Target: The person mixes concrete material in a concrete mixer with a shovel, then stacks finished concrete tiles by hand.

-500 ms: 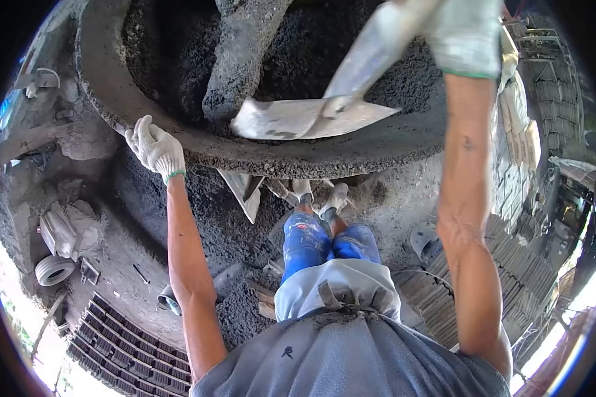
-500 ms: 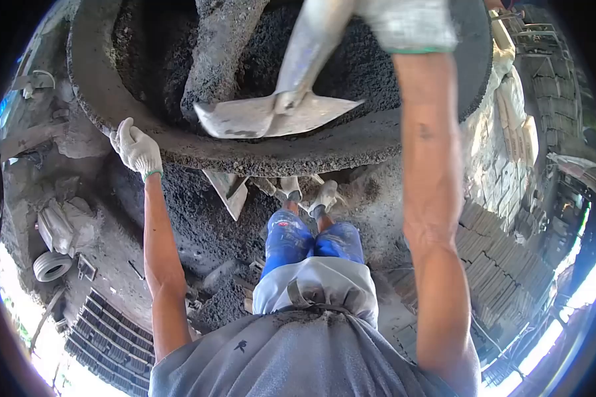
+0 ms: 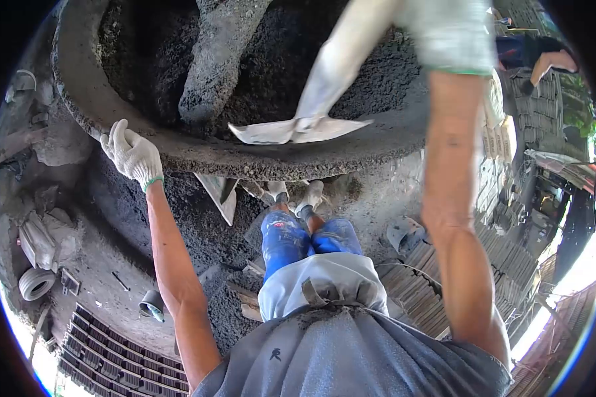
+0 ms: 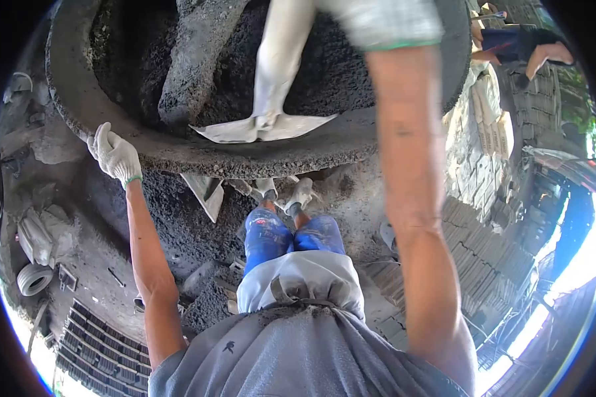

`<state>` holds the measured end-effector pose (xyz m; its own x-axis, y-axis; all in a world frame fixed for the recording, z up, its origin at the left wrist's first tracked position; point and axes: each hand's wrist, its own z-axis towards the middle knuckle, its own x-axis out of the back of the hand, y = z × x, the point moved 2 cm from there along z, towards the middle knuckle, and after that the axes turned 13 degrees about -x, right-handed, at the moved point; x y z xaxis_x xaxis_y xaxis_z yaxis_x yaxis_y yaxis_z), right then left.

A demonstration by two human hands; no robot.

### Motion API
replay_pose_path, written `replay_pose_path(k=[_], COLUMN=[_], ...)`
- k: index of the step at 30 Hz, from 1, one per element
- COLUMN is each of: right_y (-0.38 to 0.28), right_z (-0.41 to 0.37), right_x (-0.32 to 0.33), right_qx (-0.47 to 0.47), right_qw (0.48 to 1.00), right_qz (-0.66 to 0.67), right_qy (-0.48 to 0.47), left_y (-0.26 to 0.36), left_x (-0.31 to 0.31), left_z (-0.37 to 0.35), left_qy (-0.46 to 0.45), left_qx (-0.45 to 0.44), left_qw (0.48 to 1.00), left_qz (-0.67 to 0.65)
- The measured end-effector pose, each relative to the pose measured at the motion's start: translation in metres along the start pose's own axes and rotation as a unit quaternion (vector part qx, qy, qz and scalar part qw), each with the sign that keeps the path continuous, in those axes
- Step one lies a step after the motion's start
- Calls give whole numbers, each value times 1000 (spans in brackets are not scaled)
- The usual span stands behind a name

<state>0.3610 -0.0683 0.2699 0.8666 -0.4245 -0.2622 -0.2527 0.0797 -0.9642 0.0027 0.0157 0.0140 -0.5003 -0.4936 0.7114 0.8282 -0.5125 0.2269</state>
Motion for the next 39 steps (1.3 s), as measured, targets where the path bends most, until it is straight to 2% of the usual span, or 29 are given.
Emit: replay_pose_path(k=[3,5,7,8,10,11,14,16,19,21,22,24,25,26,27,30,32,34,36,37,38,39], right_y=[-26,-21,48,123,164,162,111,36,-52,-60,-54,-10,43,101,148,131,87,15,-42,-62,-71,-70], right_z=[10,24,24,5,0,4,3,5,5,8,7,2,-2,-2,0,-1,-9,0,-1,8,15,19], right_x=[23,37,65,87,99,96,89,68,41,50,59,80,109,132,153,139,123,102,86,90,95,102], right_qx=[0,-3,-99,-193,-205,-196,-172,-134,64,122,77,32,33,-59,-99,-124,-106,-67,8,-13,-36,-8], right_qw=[999,997,991,976,972,976,981,988,980,956,977,916,769,951,961,972,968,964,969,971,973,962], right_qz=[-53,-78,-84,-80,-58,-45,-63,-73,-162,-237,-183,-394,-630,-288,-212,-166,-194,-233,-244,-234,-223,-263], right_qy=[-11,-21,14,54,101,81,66,23,98,123,81,75,107,99,148,115,119,107,42,49,56,71], left_y=[5,1,-4,-2,3,-2,-9,-5,-4,-7,-5,-6,-6,-6,-6,-8,-11,-4,31,41,54,68], left_x=[-3,-5,-8,-7,-5,-5,-9,-6,-6,-8,-9,-8,-8,-7,-8,-6,-10,-4,5,4,3,3], left_z=[2,1,1,0,5,5,3,-1,-2,-1,-4,-4,-2,-4,-5,-5,-4,-2,11,7,3,0], left_qy=[-3,-6,-12,-17,-17,-21,-18,-16,-24,-33,-34,-44,-47,-46,-45,-32,-55,-72,-151,-154,-165,-175], left_qx=[0,7,-1,-5,19,0,3,-10,-8,-2,1,32,14,15,8,-25,7,-25,-14,-77,-99,-112], left_qw=[1000,1000,1000,1000,999,999,1000,999,999,999,999,998,999,999,999,999,998,996,982,981,981,978], left_qz=[0,1,4,3,26,31,3,27,25,14,16,12,18,17,22,21,41,49,112,93,30,19])
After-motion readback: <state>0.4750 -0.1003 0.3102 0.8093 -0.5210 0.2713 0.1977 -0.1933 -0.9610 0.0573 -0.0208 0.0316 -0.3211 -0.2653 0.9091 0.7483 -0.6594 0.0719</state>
